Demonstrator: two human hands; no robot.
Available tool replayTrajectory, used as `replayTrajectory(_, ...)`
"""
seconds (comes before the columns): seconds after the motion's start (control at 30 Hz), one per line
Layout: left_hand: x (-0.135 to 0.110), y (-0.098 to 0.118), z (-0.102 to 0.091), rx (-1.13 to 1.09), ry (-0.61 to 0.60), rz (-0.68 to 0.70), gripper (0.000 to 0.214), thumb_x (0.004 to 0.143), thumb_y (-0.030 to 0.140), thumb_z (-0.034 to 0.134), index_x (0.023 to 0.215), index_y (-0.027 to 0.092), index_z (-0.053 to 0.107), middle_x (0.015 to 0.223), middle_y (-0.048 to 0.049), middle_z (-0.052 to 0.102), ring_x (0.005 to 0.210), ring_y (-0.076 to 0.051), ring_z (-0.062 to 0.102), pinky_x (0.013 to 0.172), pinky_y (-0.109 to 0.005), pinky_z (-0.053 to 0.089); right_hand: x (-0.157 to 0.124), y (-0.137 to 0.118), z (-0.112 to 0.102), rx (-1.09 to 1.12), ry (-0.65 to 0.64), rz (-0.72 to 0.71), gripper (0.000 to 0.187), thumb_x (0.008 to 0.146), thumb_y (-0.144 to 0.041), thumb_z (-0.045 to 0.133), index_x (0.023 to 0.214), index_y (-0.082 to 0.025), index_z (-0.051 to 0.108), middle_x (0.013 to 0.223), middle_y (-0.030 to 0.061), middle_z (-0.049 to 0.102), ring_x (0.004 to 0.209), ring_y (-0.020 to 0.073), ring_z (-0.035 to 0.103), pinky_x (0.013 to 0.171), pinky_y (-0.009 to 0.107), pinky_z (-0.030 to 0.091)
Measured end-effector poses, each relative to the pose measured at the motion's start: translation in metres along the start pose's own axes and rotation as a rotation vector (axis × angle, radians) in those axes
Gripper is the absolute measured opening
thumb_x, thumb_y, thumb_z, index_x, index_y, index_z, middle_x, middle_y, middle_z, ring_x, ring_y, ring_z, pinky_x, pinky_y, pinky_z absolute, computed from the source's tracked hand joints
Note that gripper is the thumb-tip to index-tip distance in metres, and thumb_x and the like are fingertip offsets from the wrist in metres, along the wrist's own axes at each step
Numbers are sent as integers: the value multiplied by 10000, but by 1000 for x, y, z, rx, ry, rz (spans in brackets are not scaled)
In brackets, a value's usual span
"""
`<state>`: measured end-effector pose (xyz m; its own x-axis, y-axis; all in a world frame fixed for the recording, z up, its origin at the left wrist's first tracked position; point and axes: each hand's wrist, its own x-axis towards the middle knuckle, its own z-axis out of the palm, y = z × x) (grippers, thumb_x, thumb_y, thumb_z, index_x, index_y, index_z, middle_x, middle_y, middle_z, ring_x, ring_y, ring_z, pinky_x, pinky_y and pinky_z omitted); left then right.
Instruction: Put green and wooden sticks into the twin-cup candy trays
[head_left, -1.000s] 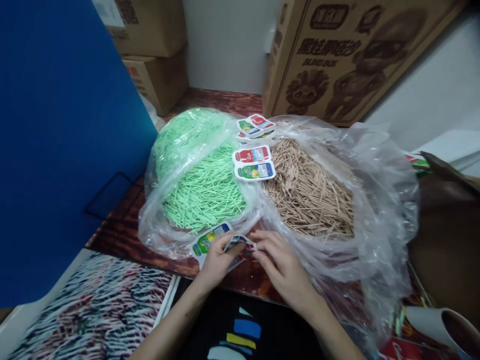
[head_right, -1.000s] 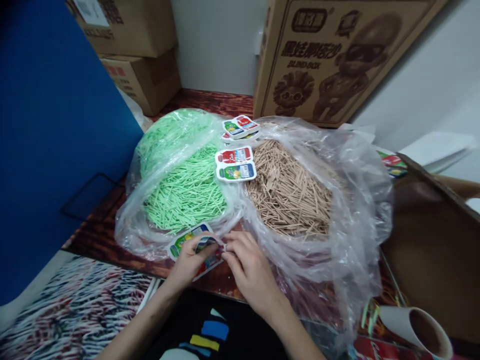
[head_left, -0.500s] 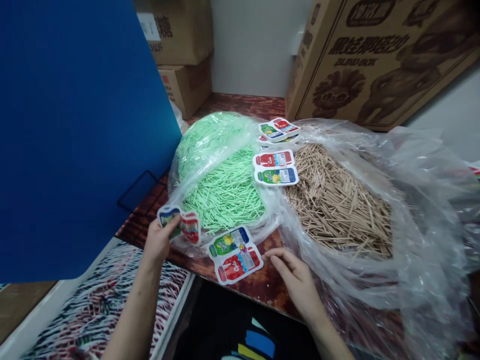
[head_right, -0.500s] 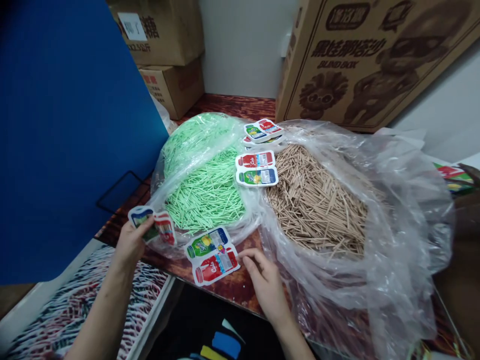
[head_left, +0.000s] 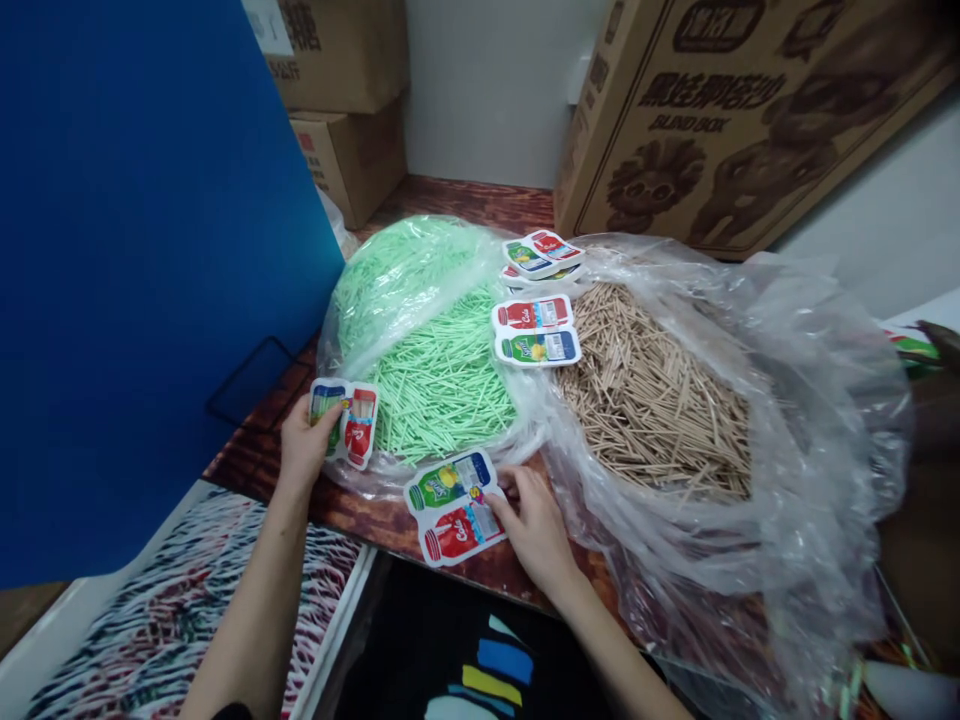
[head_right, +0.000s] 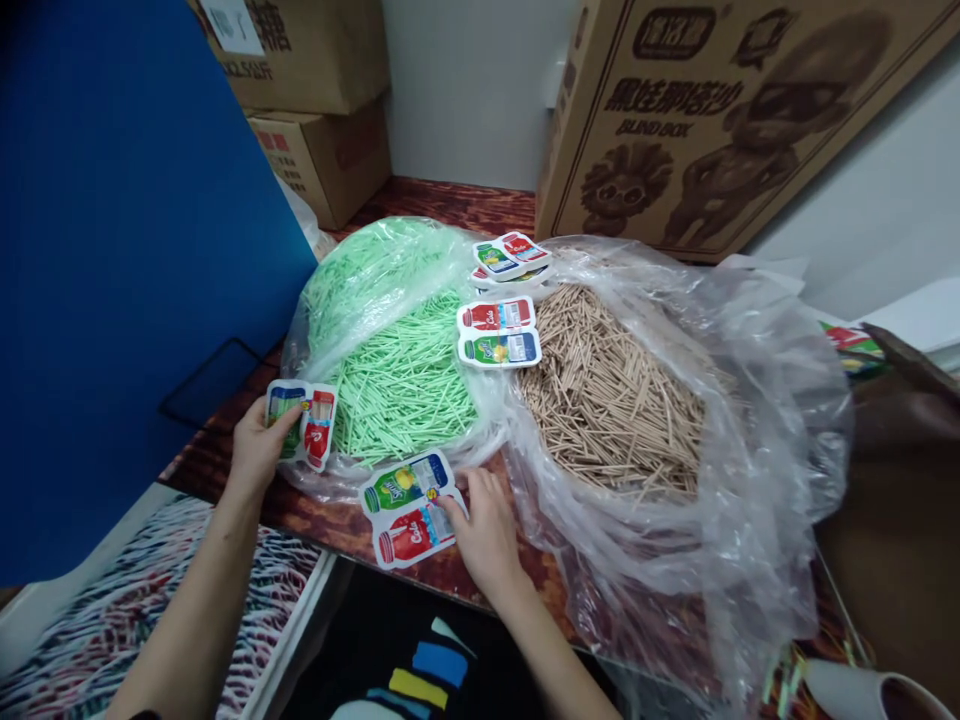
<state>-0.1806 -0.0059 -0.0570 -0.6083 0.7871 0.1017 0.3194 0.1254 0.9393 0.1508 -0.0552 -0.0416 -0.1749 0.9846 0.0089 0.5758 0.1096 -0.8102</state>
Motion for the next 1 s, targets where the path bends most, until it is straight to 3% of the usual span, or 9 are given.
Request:
replayTrajectory(0.13,-24,34,0,392,211,341,588,761,335,649,1298,147,498,1281,-158,543,1206,-305,481,1028,-409,348,8,-2,11,-10,5,26,21,815,-232,589,805,-216,597,723,15,567,741,212,536,687,317,418)
replayTrajectory(0.2,-50,53,8,417,223,476,496,823,319,601,1282,158,505,1272,-160,538,1229,-303,455,1042,-423,327,9,-4,13,34,1,-4,161,841,-234,552,680,-217,552,696,14,548,728,204,528,669,304,402)
replayTrajectory(0.3,-92,72,26,354,-321,627,305,851,302,587,1144,219,583,1129,-98,611,1079,-258,548,928,-380,424,6,-11,10,100,-7,-77,240,859,-222,534,621,-211,503,717,16,534,767,199,524,686,296,390)
replayTrajectory(0.33,-103,75,33,354,-477,637,264,845,293,600,1098,217,598,1067,-88,627,1022,-250,562,880,-371,440,5,-14,8,115,-10,-101,236,862,-214,533,628,-210,502,721,14,528,780,197,520,697,295,386)
replayTrajectory(0.4,-119,78,43,328,-612,631,77,873,258,565,890,201,615,830,-47,623,828,-212,565,738,-325,445,3,-20,3,132,-7,-140,231,872,-209,527,643,-209,502,726,12,522,792,193,510,709,295,376)
replayTrajectory(0.53,-128,75,51,256,-612,609,257,914,254,509,665,194,520,643,-3,511,657,-165,482,619,-282,376,4,-26,-6,143,15,-159,258,890,-234,512,634,-209,498,700,9,510,776,191,498,702,295,360)
replayTrajectory(0.73,-127,71,61,197,-694,581,228,921,201,459,712,187,550,689,-13,544,704,-169,507,644,-282,383,10,-24,-7,289,-94,-100,119,856,-214,509,772,-196,592,791,16,586,792,176,536,714,270,397)
replayTrajectory(0.9,-131,65,73,82,-564,360,107,869,211,537,776,189,586,727,4,588,697,-151,557,654,-263,424,13,-13,1,204,4,10,302,811,-293,599,563,-180,468,588,-36,477,610,128,459,579,233,321)
replayTrajectory(1.0,-130,60,73,66,-481,366,121,855,221,566,739,190,580,672,20,582,638,-137,557,619,-248,421,12,-6,5,240,-9,40,276,819,-314,590,597,-170,513,610,-32,501,626,127,471,587,227,330)
